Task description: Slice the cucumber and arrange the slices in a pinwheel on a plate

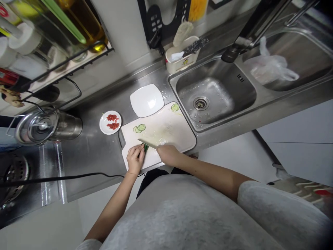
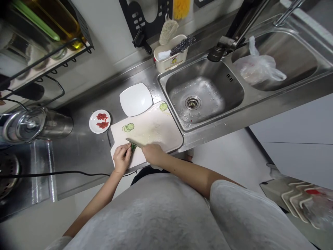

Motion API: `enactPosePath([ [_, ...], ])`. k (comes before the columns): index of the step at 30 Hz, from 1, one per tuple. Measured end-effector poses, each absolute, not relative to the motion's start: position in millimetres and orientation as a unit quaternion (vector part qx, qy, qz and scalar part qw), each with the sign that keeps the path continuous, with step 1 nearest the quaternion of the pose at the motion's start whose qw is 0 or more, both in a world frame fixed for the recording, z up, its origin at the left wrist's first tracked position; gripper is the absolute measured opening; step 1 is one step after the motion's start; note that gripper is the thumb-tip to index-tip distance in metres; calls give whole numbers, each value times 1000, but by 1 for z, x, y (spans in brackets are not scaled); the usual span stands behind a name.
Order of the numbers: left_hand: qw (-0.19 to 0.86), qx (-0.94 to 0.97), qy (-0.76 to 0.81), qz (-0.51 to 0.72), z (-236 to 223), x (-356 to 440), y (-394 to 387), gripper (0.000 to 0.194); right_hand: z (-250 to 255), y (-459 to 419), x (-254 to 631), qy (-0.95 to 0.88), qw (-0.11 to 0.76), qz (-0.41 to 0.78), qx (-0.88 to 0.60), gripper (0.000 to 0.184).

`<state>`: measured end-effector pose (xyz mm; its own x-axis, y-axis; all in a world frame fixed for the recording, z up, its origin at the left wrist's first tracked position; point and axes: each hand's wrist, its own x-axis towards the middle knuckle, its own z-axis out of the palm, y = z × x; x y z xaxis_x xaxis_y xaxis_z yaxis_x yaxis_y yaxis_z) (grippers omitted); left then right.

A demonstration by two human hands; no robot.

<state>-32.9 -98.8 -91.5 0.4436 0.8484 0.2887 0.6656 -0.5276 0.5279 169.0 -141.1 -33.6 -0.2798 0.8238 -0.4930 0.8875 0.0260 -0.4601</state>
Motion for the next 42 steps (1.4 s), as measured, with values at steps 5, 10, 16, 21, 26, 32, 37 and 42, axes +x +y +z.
enactPosePath([
  [5, 153, 837, 456, 261, -91, -32, -101, 21, -25, -146, 168, 708, 56, -347, 613, 25],
  [10, 149, 837, 459, 257, -91, -33, -104, 23, -13, -157, 178, 701, 62, -283, 652, 28],
  [16, 170, 754, 545, 325, -80, -30, -98, 30, -8, -171, 201, 721, 63, -204, 659, 40],
  [21, 183, 800, 494, 288, -59, -8, -77, 30, -9, -180, 215, 737, 57, -170, 652, 47],
  [26, 214, 851, 430, 211, -50, 14, -62, 22, -7, -186, 222, 745, 46, -150, 649, 45],
  [32, 322, 811, 457, 172, -53, 28, -52, 12, -10, -191, 225, 741, 60, -121, 658, 41],
  [37, 356, 710, 581, 177, -57, 35, -44, 18, -11, -197, 230, 721, 70, -139, 676, 40],
  [42, 280, 698, 646, 127, -59, 38, -34, 21, -15, -209, 239, 695, 75, -163, 696, 41],
])
